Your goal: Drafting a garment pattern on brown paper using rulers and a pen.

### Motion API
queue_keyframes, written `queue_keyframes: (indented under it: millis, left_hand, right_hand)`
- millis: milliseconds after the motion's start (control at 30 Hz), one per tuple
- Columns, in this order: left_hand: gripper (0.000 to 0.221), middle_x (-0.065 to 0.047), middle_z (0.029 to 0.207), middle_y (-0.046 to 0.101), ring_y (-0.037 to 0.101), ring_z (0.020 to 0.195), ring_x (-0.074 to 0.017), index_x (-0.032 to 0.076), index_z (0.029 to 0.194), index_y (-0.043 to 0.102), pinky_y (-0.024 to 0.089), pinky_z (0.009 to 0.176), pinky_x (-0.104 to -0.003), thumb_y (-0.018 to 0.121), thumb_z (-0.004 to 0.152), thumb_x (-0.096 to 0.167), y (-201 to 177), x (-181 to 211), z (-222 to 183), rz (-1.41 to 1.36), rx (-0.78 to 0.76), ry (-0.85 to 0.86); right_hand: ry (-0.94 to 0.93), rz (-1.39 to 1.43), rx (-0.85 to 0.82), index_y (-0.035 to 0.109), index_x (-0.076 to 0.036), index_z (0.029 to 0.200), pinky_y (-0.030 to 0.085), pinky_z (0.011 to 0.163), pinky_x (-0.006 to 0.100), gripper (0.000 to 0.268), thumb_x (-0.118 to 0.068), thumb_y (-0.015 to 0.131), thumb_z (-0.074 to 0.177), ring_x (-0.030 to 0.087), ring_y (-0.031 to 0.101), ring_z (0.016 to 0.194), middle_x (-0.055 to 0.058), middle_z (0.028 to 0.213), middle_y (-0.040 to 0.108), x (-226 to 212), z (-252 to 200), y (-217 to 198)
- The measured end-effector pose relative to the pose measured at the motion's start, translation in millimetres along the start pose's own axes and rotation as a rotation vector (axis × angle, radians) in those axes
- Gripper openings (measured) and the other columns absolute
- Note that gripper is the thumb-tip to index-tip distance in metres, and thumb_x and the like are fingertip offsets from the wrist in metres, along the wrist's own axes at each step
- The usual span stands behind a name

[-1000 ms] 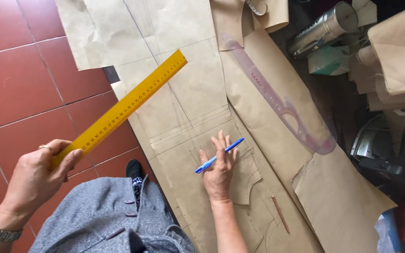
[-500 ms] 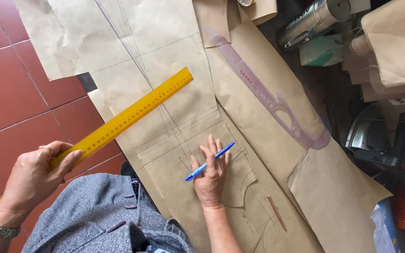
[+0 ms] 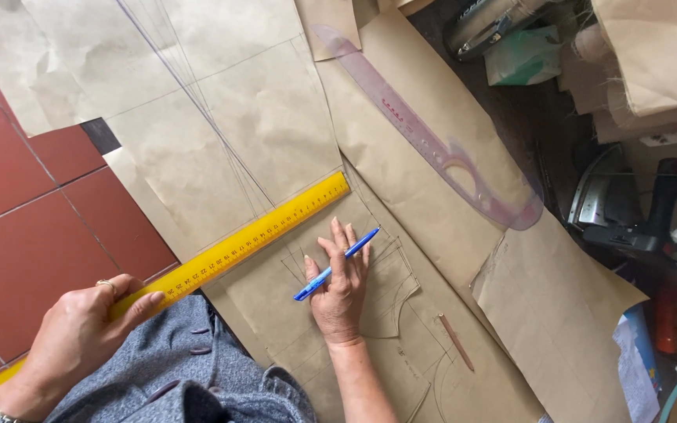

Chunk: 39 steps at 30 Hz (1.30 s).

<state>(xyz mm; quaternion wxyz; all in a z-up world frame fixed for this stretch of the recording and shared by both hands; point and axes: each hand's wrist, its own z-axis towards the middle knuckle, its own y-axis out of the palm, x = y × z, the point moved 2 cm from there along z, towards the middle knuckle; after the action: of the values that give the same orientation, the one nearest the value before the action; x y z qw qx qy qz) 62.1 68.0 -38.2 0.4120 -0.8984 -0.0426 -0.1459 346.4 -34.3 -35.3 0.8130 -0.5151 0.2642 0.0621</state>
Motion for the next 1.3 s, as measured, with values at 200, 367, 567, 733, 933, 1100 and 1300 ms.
queue_keyframes:
  millis: [200,367,567,733,933,1100,1300]
  left_hand:
    - [0.036,0.004,0.078,0.076,0.072,0.075,-0.0183,0.029,0.096,0.069,0.055,0.065,-0.037,0.054,0.082,0.059,7.8,5.3,1.5,0.032,-0.022,-0.059]
    - [0.036,0.006,0.08,0.076,0.072,0.077,-0.0165,0.031,0.098,0.068,0.055,0.066,-0.035,0.052,0.083,0.06,8.6,9.4,-0.1,0.079,-0.042,-0.093]
    - [0.036,0.007,0.081,0.077,0.073,0.081,-0.0149,0.035,0.1,0.067,0.056,0.067,-0.033,0.049,0.084,0.061,4.6,14.7,0.0,0.136,-0.089,-0.125]
    - [0.034,0.009,0.082,0.077,0.072,0.08,-0.0141,0.036,0.1,0.066,0.056,0.067,-0.032,0.049,0.085,0.061,4.9,15.9,0.6,0.141,-0.098,-0.126]
    - [0.037,0.012,0.089,0.078,0.074,0.079,-0.0143,0.039,0.105,0.064,0.061,0.067,-0.032,0.046,0.084,0.064,3.5,16.5,2.4,0.199,-0.107,-0.143]
    - [0.036,0.014,0.088,0.077,0.074,0.081,-0.0116,0.041,0.106,0.062,0.061,0.065,-0.031,0.045,0.085,0.064,0.1,19.4,0.4,0.256,-0.113,-0.152]
    - [0.038,0.013,0.089,0.077,0.074,0.082,-0.015,0.039,0.106,0.062,0.062,0.068,-0.033,0.044,0.085,0.065,-0.5,20.2,0.1,0.245,-0.116,-0.161]
  right_hand:
    - [0.006,-0.003,-0.008,0.061,-0.007,0.112,0.028,0.112,0.06,0.023,-0.019,0.061,0.092,0.035,0.043,0.136,0.011,0.143,0.049,3.0,-1.7,1.2]
    - [0.008,0.016,-0.006,0.06,-0.007,0.112,0.028,0.112,0.06,0.023,-0.018,0.061,0.092,0.035,0.045,0.135,0.012,0.142,0.05,3.3,-0.2,-0.5]
    - [0.022,0.018,-0.014,0.061,-0.006,0.11,0.028,0.112,0.059,0.022,-0.016,0.063,0.09,0.036,0.045,0.135,0.012,0.141,0.05,4.2,0.0,-0.2]
    - [0.029,0.025,-0.021,0.061,-0.006,0.109,0.027,0.113,0.059,0.022,-0.016,0.063,0.09,0.035,0.045,0.135,0.011,0.142,0.05,5.0,-0.4,-0.1]
    - [0.053,0.102,0.012,0.057,-0.008,0.111,0.029,0.113,0.056,0.022,-0.013,0.063,0.09,0.035,0.052,0.129,0.014,0.133,0.058,-2.9,15.3,-6.0]
    - [0.014,0.115,-0.009,0.058,-0.005,0.112,0.035,0.112,0.052,0.024,-0.014,0.062,0.091,0.038,0.05,0.129,0.016,0.136,0.054,-5.2,30.2,1.3]
    - [-0.04,0.076,0.013,0.058,-0.007,0.115,0.036,0.109,0.052,0.024,-0.02,0.06,0.094,0.036,0.052,0.128,0.01,0.139,0.053,3.0,36.1,12.2]
